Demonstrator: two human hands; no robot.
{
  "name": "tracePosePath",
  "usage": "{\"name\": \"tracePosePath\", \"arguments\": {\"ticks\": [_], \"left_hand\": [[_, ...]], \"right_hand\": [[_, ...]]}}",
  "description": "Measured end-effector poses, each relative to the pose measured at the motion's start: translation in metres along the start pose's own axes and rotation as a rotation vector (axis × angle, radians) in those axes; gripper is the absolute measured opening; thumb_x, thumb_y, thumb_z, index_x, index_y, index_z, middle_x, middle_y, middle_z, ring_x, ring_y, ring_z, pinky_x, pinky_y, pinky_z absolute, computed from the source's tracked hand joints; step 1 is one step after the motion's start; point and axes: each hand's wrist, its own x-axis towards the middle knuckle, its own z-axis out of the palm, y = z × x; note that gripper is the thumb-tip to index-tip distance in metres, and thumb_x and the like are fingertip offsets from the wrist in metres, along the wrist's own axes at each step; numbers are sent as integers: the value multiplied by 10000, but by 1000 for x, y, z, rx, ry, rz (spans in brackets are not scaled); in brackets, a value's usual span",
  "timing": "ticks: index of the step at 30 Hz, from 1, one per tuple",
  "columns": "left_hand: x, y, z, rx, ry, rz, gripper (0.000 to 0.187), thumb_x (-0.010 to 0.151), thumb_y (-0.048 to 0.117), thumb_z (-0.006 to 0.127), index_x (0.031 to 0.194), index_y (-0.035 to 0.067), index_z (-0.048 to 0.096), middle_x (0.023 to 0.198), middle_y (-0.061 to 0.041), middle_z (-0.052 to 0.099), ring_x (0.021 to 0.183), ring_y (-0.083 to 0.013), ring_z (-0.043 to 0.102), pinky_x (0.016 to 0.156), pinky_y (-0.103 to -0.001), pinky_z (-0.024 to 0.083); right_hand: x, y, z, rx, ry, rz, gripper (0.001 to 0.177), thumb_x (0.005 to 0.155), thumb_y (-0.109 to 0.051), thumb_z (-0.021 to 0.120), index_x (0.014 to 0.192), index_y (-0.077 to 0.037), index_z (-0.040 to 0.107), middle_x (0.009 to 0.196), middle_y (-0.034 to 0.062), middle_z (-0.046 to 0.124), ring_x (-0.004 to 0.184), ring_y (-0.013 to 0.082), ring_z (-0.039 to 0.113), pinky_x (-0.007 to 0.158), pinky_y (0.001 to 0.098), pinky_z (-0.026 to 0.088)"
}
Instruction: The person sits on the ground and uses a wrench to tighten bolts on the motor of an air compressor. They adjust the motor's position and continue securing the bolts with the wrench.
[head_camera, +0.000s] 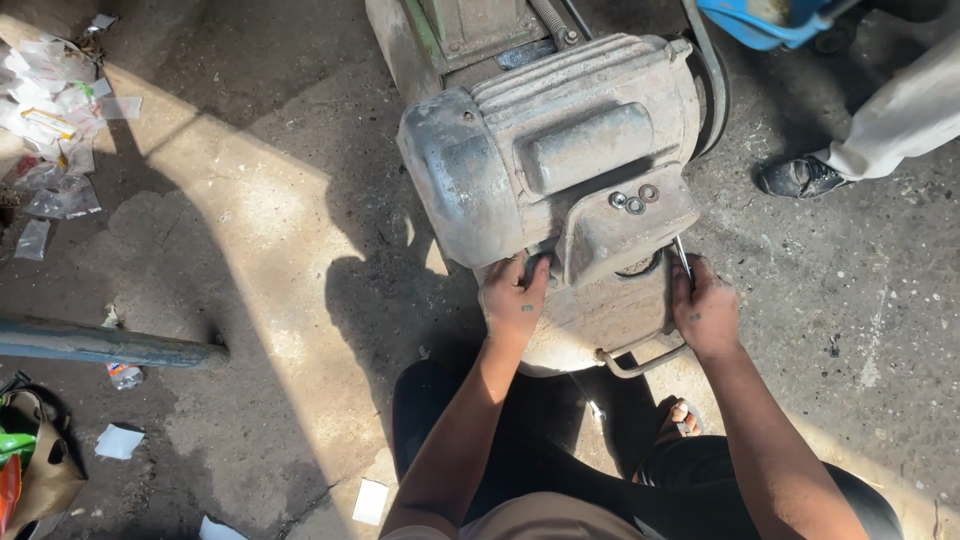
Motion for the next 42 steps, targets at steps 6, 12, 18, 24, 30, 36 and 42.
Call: {"name": "tracePosePath", "arguments": {"ticks": [6,12,18,24,30,36,42], "left_hand": [[-8,11,39,-281,250,-333,49,759,31,798,787,11,763,508,-118,553,517,-266,596,489,-324,446],[2,28,24,-660,244,-595,83,776,-17,782,848,26,780,499,-36,481,576,-80,501,527,-283,406],[4,33,35,-703,389,-596,132,785,-20,767,915,4,783,637,-74,551,680,-102,498,635,-361,445],[-1,21,19,-677,258,-570,138,853,-31,748,988,-34,777,718,-116,612,794,-100,529,718,-364,478],[-7,-8,-2,-524,-52,-434,258,993,52,633,1210,-68,703,805,-198,693,727,-132,636,660,-342,504],[-1,-18,-22,-319,-263,-250,352,1012,83,562,1303,-86,665,820,-254,723,620,-219,647,558,-353,501],[2,-33,-14,-316,-316,-176,416,1026,151,548,1364,-74,632,947,-298,732,783,-323,724,631,-391,564]], "right_hand": [[-3,-7,-3,24,15,-21,206,1066,-209,577,1211,-133,700,856,244,726,813,512,692,688,597,547],[-2,1,2,-71,73,-96,181,1071,-195,585,1178,-129,714,771,245,705,768,486,699,663,583,547],[-32,1,-21,-187,154,-82,302,1055,-192,567,1234,-28,746,857,248,696,774,457,715,615,537,574],[-127,-91,-60,429,-257,480,365,931,-131,575,1223,41,712,963,369,709,963,503,705,765,561,568],[-120,-144,-3,1177,-375,749,411,994,-52,562,1369,114,548,763,200,634,509,201,597,393,352,591],[-93,-156,39,1401,-330,797,395,1034,-87,507,1391,82,491,688,121,561,425,110,453,291,179,358],[-81,-153,63,1520,-310,766,370,1047,-91,520,1397,27,502,688,69,498,432,66,375,308,149,300]]}}
